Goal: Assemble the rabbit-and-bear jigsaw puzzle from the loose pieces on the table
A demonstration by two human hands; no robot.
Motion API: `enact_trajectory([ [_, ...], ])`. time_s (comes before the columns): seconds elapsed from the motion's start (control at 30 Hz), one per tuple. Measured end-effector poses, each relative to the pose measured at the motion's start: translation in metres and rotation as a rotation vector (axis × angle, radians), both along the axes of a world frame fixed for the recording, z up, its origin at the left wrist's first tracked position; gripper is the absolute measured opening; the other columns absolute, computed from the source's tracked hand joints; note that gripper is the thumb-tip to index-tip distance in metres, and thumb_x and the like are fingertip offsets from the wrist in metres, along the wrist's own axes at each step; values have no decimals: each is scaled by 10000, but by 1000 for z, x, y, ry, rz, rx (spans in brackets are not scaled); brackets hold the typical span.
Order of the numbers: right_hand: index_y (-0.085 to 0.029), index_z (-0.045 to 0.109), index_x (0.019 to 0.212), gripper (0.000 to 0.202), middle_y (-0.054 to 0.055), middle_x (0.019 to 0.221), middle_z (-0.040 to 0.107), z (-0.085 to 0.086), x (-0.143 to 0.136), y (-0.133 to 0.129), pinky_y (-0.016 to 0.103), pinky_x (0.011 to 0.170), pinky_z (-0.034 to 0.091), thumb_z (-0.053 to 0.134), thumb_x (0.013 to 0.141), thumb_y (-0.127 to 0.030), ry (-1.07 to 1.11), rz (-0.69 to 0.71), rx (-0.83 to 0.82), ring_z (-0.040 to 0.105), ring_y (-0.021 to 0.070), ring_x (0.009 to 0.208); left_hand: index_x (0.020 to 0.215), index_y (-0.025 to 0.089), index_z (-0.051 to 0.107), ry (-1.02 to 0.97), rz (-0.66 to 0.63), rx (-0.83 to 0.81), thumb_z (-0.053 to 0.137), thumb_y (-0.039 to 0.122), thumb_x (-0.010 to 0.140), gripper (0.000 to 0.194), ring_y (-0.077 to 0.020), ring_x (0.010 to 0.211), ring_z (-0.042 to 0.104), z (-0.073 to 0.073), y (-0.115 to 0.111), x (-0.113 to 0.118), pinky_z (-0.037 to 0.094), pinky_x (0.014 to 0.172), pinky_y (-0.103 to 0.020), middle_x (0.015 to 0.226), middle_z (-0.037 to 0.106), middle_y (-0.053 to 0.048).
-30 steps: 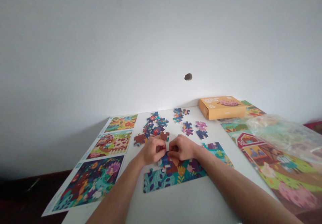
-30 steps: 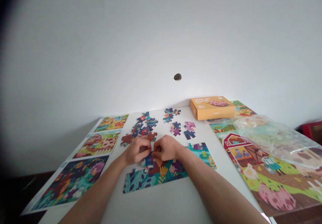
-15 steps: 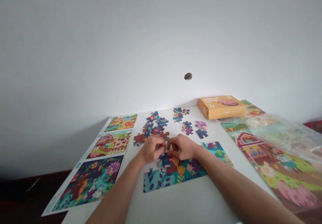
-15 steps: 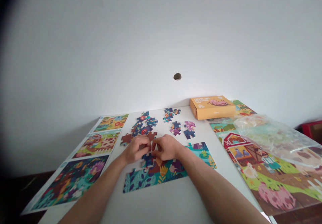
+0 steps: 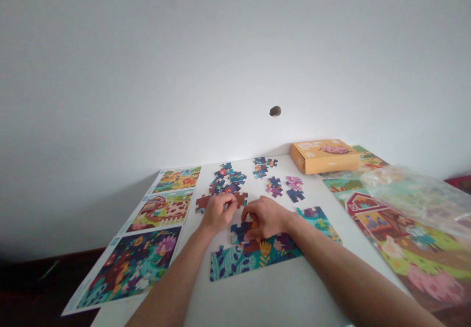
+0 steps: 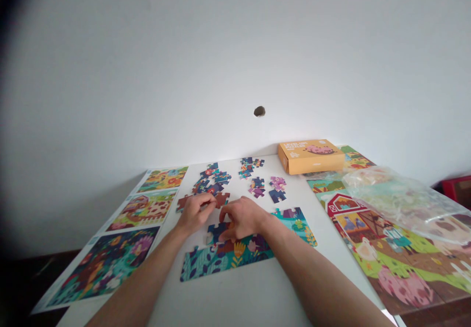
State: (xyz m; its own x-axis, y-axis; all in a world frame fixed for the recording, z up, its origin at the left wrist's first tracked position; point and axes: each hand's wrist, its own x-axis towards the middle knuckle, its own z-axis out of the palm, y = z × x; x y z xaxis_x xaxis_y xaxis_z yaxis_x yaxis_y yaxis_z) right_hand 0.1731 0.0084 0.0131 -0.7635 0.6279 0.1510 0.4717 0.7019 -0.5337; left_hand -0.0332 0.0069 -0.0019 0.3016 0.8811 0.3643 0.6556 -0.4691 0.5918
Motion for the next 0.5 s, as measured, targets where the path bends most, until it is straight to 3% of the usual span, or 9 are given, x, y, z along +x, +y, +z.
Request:
enact_trajectory([
  [0.2, -186, 667, 885, 404, 28, 901, 621, -3, -1, 1, 258, 711, 387, 819, 614, -444, 56, 23, 17, 550, 157, 758, 627, 169, 568, 0, 12, 0, 489, 210, 831, 223, -145, 642, 555, -1, 0, 1, 379, 631, -257, 634, 605, 5],
  [0.37, -184, 605, 892, 249, -35, 746, 599, -10, -3, 0, 206, 591, 371, 744, 695, -244, 283, -19, -289, 502, 97, 621, 621, 167, 575, -9, 34, -7, 497, 220, 821, 221, -145, 637, 544, -1, 0, 0, 361, 601, -251, 624, 592, 5],
  [0.5, -172, 567, 837, 179, -29, 709, 619, -20, -6, 7, 206, 565, 371, 699, 737, -239, 538, -203, -432, 500, 89, 587, 669, 163, 589, -123, 37, -55, 449, 295, 876, 283, -135, 582, 514, 3, -3, 0, 352, 565, -246, 590, 562, 8],
])
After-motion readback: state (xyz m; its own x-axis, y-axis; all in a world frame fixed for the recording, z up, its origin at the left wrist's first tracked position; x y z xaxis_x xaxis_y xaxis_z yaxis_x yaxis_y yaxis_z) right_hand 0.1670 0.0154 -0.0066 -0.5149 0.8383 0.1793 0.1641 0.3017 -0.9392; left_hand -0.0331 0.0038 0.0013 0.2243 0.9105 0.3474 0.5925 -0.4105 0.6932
